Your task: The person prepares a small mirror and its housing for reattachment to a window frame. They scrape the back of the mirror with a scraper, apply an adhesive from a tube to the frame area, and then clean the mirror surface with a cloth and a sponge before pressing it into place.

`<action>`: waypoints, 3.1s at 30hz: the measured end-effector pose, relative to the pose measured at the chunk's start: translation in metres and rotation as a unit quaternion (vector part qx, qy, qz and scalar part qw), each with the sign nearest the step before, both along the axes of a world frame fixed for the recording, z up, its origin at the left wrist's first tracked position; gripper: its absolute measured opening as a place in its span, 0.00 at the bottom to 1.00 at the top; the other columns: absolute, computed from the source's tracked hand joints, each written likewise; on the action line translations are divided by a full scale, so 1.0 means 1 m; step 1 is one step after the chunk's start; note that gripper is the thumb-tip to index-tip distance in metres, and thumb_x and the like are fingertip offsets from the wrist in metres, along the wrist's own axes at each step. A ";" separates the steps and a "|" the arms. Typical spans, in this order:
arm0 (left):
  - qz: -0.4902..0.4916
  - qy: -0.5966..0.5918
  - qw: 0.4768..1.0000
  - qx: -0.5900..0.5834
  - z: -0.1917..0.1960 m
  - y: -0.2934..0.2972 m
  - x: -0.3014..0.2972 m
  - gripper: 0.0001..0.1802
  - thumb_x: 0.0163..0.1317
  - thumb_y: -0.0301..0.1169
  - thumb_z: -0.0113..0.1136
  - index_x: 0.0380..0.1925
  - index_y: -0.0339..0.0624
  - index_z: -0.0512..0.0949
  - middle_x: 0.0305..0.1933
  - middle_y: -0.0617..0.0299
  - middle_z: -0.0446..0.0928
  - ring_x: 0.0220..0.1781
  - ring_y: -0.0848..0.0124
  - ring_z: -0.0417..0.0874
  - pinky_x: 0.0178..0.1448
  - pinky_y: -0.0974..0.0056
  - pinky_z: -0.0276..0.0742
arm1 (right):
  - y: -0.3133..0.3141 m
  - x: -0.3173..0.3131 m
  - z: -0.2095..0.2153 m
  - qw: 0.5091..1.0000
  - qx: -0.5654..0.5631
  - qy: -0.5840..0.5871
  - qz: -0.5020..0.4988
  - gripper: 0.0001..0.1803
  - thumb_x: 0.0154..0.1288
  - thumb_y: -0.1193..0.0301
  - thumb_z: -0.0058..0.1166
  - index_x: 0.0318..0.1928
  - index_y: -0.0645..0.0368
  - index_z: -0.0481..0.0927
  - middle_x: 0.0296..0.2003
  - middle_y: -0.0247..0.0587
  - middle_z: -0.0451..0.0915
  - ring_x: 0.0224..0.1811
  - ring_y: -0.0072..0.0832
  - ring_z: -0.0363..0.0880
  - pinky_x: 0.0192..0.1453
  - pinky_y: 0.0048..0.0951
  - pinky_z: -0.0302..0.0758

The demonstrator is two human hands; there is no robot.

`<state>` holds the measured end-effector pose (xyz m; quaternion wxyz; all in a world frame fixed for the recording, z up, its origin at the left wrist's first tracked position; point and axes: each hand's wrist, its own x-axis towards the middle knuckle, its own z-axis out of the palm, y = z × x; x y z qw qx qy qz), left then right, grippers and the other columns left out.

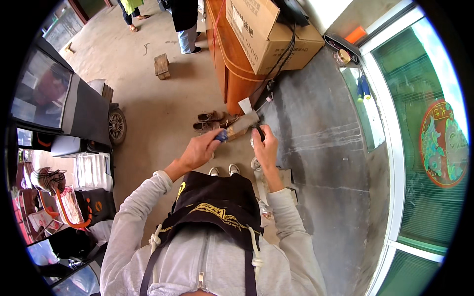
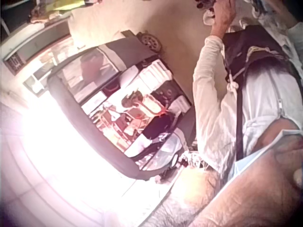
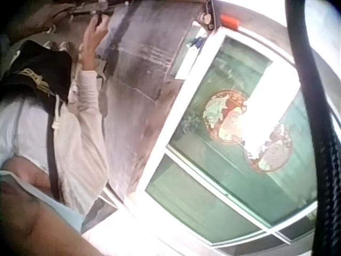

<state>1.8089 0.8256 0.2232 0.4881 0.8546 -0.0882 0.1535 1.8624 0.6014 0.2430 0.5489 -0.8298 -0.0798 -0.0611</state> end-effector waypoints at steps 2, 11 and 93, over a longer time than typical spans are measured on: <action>0.001 0.032 0.998 0.058 -0.019 -0.002 0.009 0.16 0.70 0.33 0.49 0.53 0.39 0.73 0.32 0.49 0.82 0.35 0.51 0.84 0.40 0.53 0.78 | -0.002 -0.008 0.004 1.000 0.009 0.003 0.005 0.13 0.68 0.65 0.55 0.36 0.63 0.75 0.20 0.32 0.72 0.22 0.18 0.65 0.26 0.26 0.64; -0.001 0.074 0.989 0.126 -0.046 0.014 0.016 0.12 0.69 0.33 0.49 0.45 0.38 0.76 0.44 0.45 0.80 0.38 0.50 0.84 0.39 0.50 0.78 | 0.003 -0.006 -0.006 0.998 -0.053 0.015 0.001 0.13 0.67 0.64 0.55 0.38 0.63 0.77 0.18 0.37 0.70 0.21 0.20 0.64 0.25 0.30 0.64; -0.229 0.080 0.947 -0.210 0.137 -0.296 0.310 0.21 0.60 0.26 0.62 0.54 0.38 0.74 0.55 0.50 0.69 0.54 0.62 0.74 0.53 0.63 0.74 | -0.331 0.256 0.123 0.901 -0.305 -0.078 -0.298 0.30 0.58 0.52 0.63 0.56 0.57 0.75 0.53 0.47 0.72 0.54 0.45 0.73 0.54 0.45 0.72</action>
